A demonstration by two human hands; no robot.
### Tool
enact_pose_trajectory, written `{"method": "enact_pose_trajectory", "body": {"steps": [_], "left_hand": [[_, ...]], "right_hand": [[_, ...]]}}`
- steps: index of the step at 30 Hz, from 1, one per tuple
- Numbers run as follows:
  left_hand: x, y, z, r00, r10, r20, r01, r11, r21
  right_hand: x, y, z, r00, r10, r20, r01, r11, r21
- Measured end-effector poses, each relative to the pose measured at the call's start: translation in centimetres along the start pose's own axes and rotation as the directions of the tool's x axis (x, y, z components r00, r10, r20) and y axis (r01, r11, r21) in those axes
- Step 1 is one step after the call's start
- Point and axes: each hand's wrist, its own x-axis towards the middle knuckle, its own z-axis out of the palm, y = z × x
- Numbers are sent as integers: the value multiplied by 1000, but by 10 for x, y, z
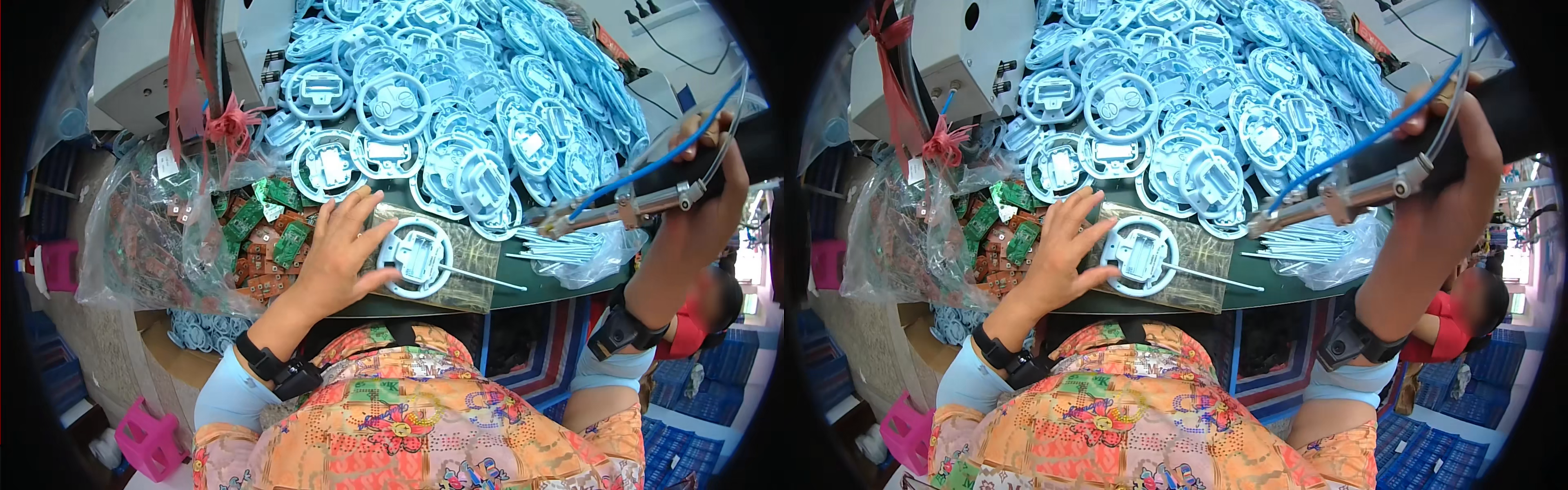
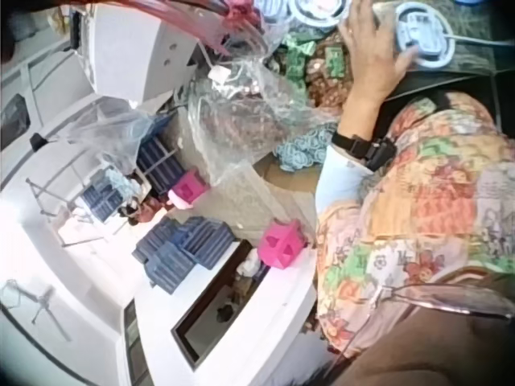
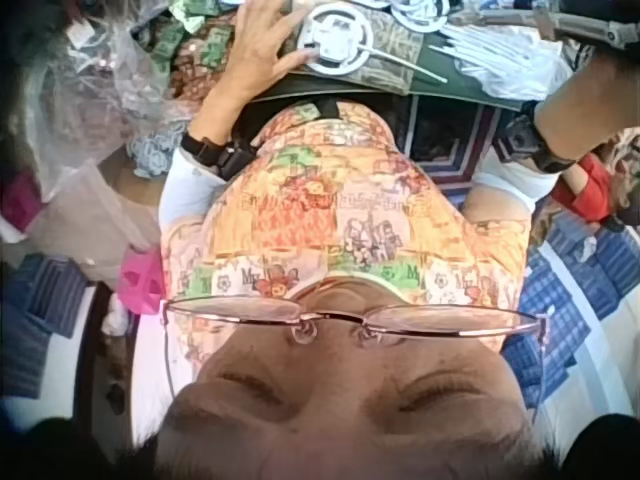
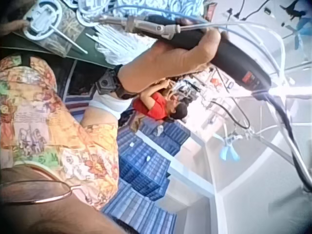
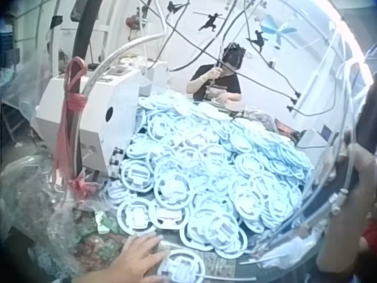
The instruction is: Assembling small electronic parts into a light blue plastic housing and securing with an electric screwdriver.
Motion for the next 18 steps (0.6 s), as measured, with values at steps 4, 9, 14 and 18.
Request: {"method": "enact_pose_trajectory", "body": {"steps": [4, 9, 14, 18], "left_hand": [[1, 1, 6, 990, -9, 139, 2, 999, 49], [4, 4, 3, 981, -44, 189, 26, 995, 98], [6, 4, 3, 976, -62, 208, 50, 997, 65], [5, 4, 3, 980, -63, 190, 56, 997, 46]], "right_hand": [[-13, 15, 24, 991, 9, 132, -7, 1000, -13], [-26, 23, 71, 940, -96, 329, 96, 995, 15], [-23, 30, 73, 894, -331, 301, 399, 894, -203], [-18, 30, 66, 911, -292, 292, 348, 923, -162]]}}
